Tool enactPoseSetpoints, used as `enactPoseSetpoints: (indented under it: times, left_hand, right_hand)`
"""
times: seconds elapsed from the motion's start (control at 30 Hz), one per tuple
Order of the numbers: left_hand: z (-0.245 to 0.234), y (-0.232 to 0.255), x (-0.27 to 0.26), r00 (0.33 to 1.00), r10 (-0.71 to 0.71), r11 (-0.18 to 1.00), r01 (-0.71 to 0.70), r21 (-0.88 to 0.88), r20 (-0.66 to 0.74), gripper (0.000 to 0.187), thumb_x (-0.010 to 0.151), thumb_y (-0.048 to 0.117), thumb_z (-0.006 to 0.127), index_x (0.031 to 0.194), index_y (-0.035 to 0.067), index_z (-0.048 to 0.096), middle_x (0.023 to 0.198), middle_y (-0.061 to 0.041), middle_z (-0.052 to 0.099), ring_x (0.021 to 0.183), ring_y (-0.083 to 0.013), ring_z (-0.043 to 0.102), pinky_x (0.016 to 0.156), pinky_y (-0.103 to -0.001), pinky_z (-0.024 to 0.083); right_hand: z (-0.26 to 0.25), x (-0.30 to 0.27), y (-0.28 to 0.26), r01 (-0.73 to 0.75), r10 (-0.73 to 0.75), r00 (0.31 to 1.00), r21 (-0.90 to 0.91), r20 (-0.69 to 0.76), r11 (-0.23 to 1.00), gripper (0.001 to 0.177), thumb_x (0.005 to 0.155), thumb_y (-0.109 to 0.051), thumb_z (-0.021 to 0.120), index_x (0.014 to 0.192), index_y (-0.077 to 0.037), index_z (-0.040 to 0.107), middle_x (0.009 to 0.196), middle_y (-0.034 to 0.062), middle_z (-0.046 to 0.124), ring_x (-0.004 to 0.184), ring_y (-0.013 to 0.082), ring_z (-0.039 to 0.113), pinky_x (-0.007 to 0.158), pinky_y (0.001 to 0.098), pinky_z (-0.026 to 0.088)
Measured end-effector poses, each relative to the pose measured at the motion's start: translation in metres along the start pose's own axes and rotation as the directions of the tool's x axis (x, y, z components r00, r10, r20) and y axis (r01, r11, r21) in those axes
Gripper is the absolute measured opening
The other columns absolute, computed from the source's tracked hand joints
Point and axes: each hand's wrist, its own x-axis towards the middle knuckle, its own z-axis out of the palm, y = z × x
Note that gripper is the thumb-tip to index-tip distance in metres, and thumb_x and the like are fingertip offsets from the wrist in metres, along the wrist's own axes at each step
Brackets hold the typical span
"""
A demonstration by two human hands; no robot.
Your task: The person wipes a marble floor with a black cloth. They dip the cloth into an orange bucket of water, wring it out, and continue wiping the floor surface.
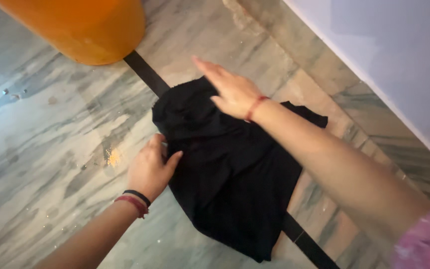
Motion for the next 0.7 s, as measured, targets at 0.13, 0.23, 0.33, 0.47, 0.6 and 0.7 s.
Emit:
enactPoseSetpoints:
  times: [0.13, 0.23, 0.33, 0.47, 0.6, 0.7]
  left_hand:
    - [-0.008, 0.024, -0.009, 0.945, 0.304, 0.932, -0.321, -0.169, -0.121, 0.02, 0.095, 0.012, 0.065, 0.114, 0.006, 0.06, 0.099, -0.019, 0.069, 0.086, -0.037, 0.069, 0.071, -0.045, 0.055]
    - [-0.007, 0.048, -0.025, 0.855, 0.516, 0.818, -0.508, -0.271, -0.046, 0.026, 0.091, 0.006, 0.064, 0.117, 0.008, 0.062, 0.101, -0.019, 0.068, 0.089, -0.0384, 0.069, 0.072, -0.044, 0.056]
    - [0.008, 0.074, -0.046, 0.685, 0.694, 0.707, -0.587, -0.395, 0.222, 0.029, 0.092, 0.01, 0.064, 0.12, 0.004, 0.063, 0.102, -0.016, 0.066, 0.09, -0.0367, 0.068, 0.073, -0.045, 0.056]
    - [0.031, 0.082, -0.051, 0.405, 0.818, 0.57, -0.664, -0.483, 0.408, 0.032, 0.088, 0.01, 0.062, 0.119, 0.003, 0.065, 0.103, -0.014, 0.066, 0.094, -0.0337, 0.066, 0.084, -0.043, 0.053]
    - [0.029, 0.061, -0.031, 0.445, 0.857, 0.514, -0.783, -0.35, 0.261, 0.033, 0.083, 0.012, 0.065, 0.115, 0.004, 0.068, 0.101, -0.01, 0.066, 0.095, -0.0292, 0.065, 0.086, -0.041, 0.05]
    - [0.023, 0.05, 0.0, 0.556, 0.822, 0.569, -0.788, -0.236, 0.123, 0.035, 0.081, 0.009, 0.066, 0.116, 0.006, 0.069, 0.103, -0.007, 0.067, 0.095, -0.0279, 0.065, 0.084, -0.04, 0.049]
  right_hand:
    - [0.011, 0.022, -0.01, -0.149, 0.154, 0.966, -0.042, 0.207, 0.988, 0.047, 0.088, -0.011, 0.068, 0.133, -0.018, 0.059, 0.126, 0.0137, 0.061, 0.105, 0.0377, 0.065, 0.09, 0.0457, 0.053]
    - [-0.01, -0.002, 0.009, -0.027, 0.026, 1.0, 0.01, 0.012, 1.0, 0.017, 0.093, -0.003, 0.062, 0.1, -0.011, 0.074, 0.11, 0.0126, 0.063, 0.102, 0.0363, 0.066, 0.084, 0.044, 0.053]
    - [-0.083, -0.067, 0.04, -0.058, 0.061, 0.995, -0.032, 0.08, 0.998, 0.019, 0.088, 0.001, 0.059, 0.097, -0.009, 0.072, 0.107, 0.0097, 0.065, 0.099, 0.0279, 0.066, 0.083, 0.0386, 0.053]
    - [-0.129, -0.144, 0.043, -0.138, 0.232, 0.959, -0.449, 0.163, 0.883, 0.042, 0.073, 0.004, 0.063, 0.109, -0.015, 0.075, 0.128, 0.0103, 0.066, 0.117, 0.0326, 0.062, 0.099, 0.0444, 0.05]
    - [-0.085, -0.209, 0.012, -0.557, 0.561, 0.826, 0.083, -0.056, 0.827, 0.055, 0.087, -0.008, 0.064, 0.142, -0.013, 0.058, 0.137, 0.0166, 0.06, 0.127, 0.0311, 0.059, 0.106, 0.0404, 0.049]
    - [0.0, -0.214, -0.019, -0.588, 0.634, 0.769, 0.48, 0.081, 0.651, 0.083, 0.094, -0.036, 0.064, 0.161, -0.009, 0.023, 0.167, 0.026, 0.024, 0.155, 0.0373, 0.023, 0.121, 0.0487, 0.024]
